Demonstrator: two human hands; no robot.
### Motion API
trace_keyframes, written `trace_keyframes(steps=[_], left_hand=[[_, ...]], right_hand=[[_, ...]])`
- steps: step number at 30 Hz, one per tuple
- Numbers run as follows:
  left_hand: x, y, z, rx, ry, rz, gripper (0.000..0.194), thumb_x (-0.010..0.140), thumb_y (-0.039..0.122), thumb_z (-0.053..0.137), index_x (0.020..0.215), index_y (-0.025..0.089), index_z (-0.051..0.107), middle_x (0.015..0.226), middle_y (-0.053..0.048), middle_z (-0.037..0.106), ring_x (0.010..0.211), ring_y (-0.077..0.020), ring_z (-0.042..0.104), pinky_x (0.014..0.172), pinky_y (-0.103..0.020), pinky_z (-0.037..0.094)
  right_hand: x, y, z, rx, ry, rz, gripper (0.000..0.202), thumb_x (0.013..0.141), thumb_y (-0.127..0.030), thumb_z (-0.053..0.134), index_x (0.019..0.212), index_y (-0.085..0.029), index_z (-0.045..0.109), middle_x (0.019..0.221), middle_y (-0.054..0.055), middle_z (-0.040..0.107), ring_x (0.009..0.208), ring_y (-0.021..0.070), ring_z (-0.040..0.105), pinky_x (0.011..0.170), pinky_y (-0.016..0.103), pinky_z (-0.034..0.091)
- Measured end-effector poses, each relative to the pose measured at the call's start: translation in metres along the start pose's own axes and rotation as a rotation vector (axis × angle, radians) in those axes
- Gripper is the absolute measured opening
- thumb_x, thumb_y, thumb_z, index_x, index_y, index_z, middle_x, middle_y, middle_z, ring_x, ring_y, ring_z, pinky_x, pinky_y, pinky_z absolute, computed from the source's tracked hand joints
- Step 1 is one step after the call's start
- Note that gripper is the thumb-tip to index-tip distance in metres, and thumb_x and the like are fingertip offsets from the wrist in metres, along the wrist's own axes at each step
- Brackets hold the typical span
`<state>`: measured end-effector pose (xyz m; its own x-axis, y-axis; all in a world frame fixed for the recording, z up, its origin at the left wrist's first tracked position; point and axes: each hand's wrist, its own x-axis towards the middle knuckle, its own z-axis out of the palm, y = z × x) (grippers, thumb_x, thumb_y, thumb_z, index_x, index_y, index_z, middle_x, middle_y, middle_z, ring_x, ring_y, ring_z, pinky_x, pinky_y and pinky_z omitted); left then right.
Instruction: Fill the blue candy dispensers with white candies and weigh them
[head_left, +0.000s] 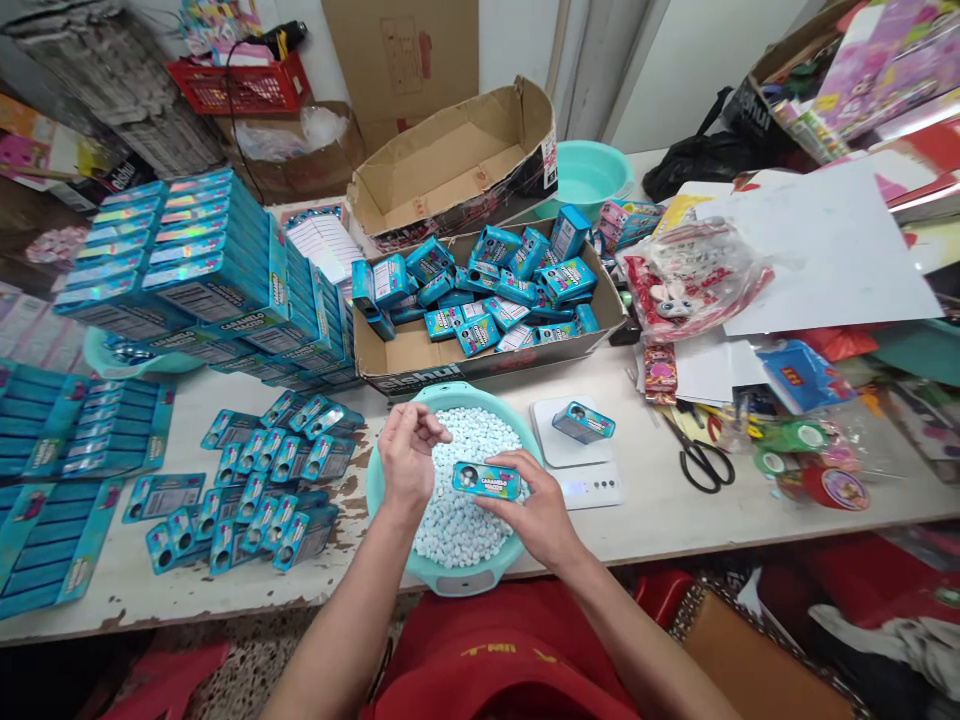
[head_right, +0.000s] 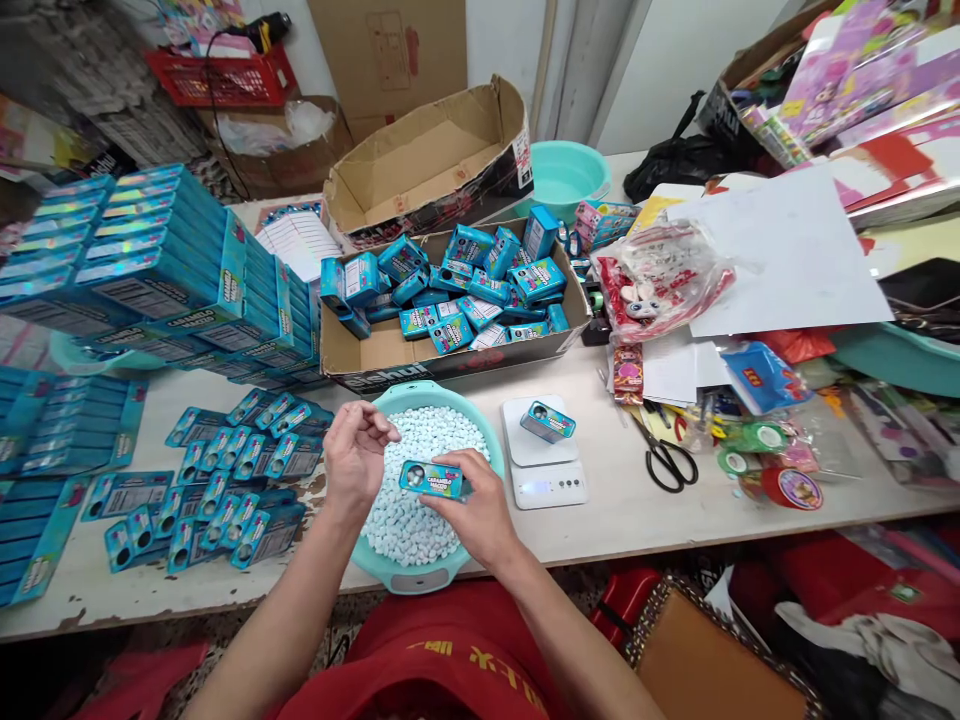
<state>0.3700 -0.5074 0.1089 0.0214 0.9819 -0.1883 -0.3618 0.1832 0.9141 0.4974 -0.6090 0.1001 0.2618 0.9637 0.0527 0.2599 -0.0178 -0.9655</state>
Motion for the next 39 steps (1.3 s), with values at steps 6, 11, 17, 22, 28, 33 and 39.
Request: trace_keyframes(steps=[6, 11, 17, 22, 28, 33, 39], left_hand=[[0.028, -0.085, -0.026, 0.787, -0.250, 0.183, 0.013, 0.076, 0.032, 0.058, 0.080, 0.021, 0.064, 0.090, -0.007, 0.064, 0.092, -0.0213, 0.057, 0.086, -0.036, 0.043], [0.012, -0.120, -0.022, 1.139, -0.490, 0.183, 0.012, 0.078, 0.034, 0.058, 0.080, 0.022, 0.062, 0.090, -0.007, 0.062, 0.093, -0.0241, 0.054, 0.088, -0.038, 0.038], [-0.001, -0.101, -0.037, 0.653, -0.152, -0.150, 0.029, 0.063, 0.038, 0.072, 0.054, 0.019, 0.051, 0.057, 0.001, 0.049, 0.059, -0.0140, 0.048, 0.058, -0.024, 0.037], [-0.010, -0.053, -0.025, 0.119, -0.004, -0.369, 0.031, 0.068, 0.044, 0.066, 0.064, 0.017, 0.051, 0.055, 0.004, 0.047, 0.042, -0.0063, 0.037, 0.040, -0.019, 0.025], [-0.025, -0.003, 0.004, -0.183, -0.042, -0.242, 0.018, 0.071, 0.034, 0.062, 0.072, 0.017, 0.054, 0.061, 0.001, 0.055, 0.049, -0.0089, 0.051, 0.045, -0.020, 0.038], [-0.031, 0.004, 0.012, -0.177, 0.051, -0.100, 0.026, 0.073, 0.035, 0.064, 0.063, 0.017, 0.048, 0.060, 0.002, 0.054, 0.054, -0.0105, 0.055, 0.051, -0.023, 0.043], [-0.031, 0.003, 0.015, -0.148, 0.104, -0.098, 0.029, 0.074, 0.038, 0.065, 0.062, 0.017, 0.048, 0.058, 0.003, 0.051, 0.051, -0.0087, 0.053, 0.049, -0.021, 0.041]], right_hand=[[-0.006, 0.005, -0.005, 0.042, 0.008, 0.020, 0.028, 0.067, -0.032, 0.076, 0.091, -0.023, 0.065, 0.090, 0.003, 0.063, 0.086, 0.0205, 0.062, 0.078, 0.034, 0.051], [-0.013, 0.011, -0.020, 0.003, 0.109, 0.084, 0.031, 0.067, -0.032, 0.076, 0.094, -0.023, 0.064, 0.093, 0.004, 0.062, 0.088, 0.0208, 0.061, 0.079, 0.035, 0.050], [-0.010, 0.014, -0.030, -0.120, 0.141, 0.097, 0.029, 0.069, -0.032, 0.073, 0.096, -0.023, 0.064, 0.092, 0.004, 0.062, 0.088, 0.0214, 0.061, 0.078, 0.035, 0.050], [-0.007, 0.014, -0.018, -0.203, 0.102, 0.010, 0.026, 0.072, -0.030, 0.071, 0.096, -0.024, 0.063, 0.094, 0.005, 0.063, 0.091, 0.0227, 0.061, 0.080, 0.037, 0.049], [-0.009, 0.009, 0.008, -0.248, -0.002, -0.073, 0.026, 0.073, -0.024, 0.071, 0.097, -0.023, 0.061, 0.092, 0.005, 0.063, 0.089, 0.0231, 0.059, 0.078, 0.038, 0.049], [-0.010, -0.008, 0.016, -0.256, -0.002, -0.095, 0.027, 0.074, -0.022, 0.070, 0.099, -0.024, 0.060, 0.093, 0.005, 0.063, 0.091, 0.0229, 0.059, 0.079, 0.037, 0.048], [-0.007, -0.010, 0.016, -0.276, 0.005, -0.056, 0.027, 0.071, -0.020, 0.071, 0.096, -0.022, 0.062, 0.090, 0.005, 0.064, 0.089, 0.0236, 0.059, 0.077, 0.037, 0.047]])
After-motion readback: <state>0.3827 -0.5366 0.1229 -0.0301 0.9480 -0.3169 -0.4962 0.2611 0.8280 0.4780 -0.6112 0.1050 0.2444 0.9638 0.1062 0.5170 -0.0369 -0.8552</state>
